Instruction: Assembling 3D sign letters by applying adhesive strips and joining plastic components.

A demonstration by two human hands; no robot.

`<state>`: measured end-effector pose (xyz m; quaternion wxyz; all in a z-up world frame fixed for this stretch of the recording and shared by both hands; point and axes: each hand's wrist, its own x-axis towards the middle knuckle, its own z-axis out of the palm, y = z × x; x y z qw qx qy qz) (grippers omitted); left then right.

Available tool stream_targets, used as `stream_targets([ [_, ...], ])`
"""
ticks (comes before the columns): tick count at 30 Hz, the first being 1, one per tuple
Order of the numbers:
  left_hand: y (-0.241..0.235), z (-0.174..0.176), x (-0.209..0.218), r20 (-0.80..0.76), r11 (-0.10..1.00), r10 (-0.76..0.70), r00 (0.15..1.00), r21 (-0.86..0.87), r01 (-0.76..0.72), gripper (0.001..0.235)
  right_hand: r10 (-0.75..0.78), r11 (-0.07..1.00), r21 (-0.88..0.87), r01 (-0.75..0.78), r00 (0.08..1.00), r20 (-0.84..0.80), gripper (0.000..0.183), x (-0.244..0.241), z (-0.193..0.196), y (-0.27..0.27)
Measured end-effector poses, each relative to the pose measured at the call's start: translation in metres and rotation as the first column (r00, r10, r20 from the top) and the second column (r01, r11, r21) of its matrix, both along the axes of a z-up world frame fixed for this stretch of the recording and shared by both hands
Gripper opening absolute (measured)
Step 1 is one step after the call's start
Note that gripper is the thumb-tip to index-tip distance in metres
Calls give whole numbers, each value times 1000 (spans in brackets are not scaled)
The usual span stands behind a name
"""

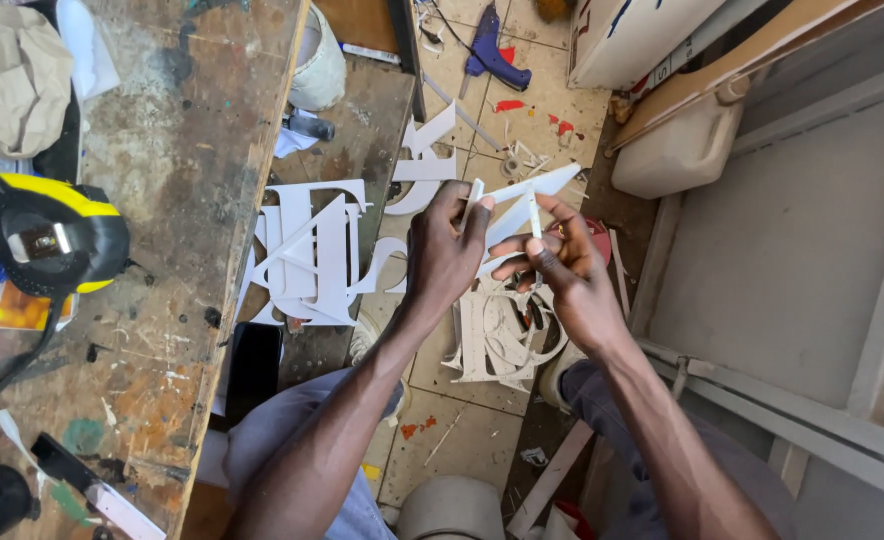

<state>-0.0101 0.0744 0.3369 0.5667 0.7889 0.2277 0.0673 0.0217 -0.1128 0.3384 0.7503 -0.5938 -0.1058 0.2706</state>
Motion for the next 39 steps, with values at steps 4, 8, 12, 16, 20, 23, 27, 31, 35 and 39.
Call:
stream_targets([
  [4, -5, -15, 5, -14, 964, -21, 1000, -264, 16, 28, 18, 997, -79, -20, 999, -30, 37, 6, -21, -3],
  [8, -8, -46, 9, 161, 798, -45, 986, -588, 132, 27, -26, 997, -71, 23, 999, -38, 29, 2, -29, 0],
  [12, -10, -56, 12, 376, 669, -88, 923, -664, 334, 32, 15, 1000, -13, -16, 997, -73, 34, 2, -20, 3],
  [16, -8, -32, 9, 455, 624, -87, 886, -668, 405, 36, 20, 999, -26, -21, 999, -44, 37, 3, -22, 1],
  [20, -3, -24, 7, 528, 637, -161, 834, -590, 496, 33, 9, 999, -44, -10, 1000, -4, 40, 2, -14, 1],
  [23, 1, -12, 5, 536, 624, -207, 818, -572, 532, 30, 18, 998, -64, -17, 1000, 16, 38, 3, -12, 2],
  [27, 0, 0, 3, 546, 649, -225, 807, -534, 542, 29, 24, 997, -71, -19, 998, 61, 39, 4, -16, 0],
  [31, 1, -4, 3, 553, 654, -226, 802, -524, 546, 29, 23, 995, -103, -12, 994, 108, 40, 4, -12, 0],
  [35, 1, 6, 0, 545, 636, -238, 804, -538, 553, 31, 11, 991, -132, 6, 992, 128, 41, 2, -7, 1],
  [39, 1, 8, -3, 542, 630, -234, 807, -548, 550, 32, -7, 991, -135, 26, 990, 139, 41, 3, -12, -1],
])
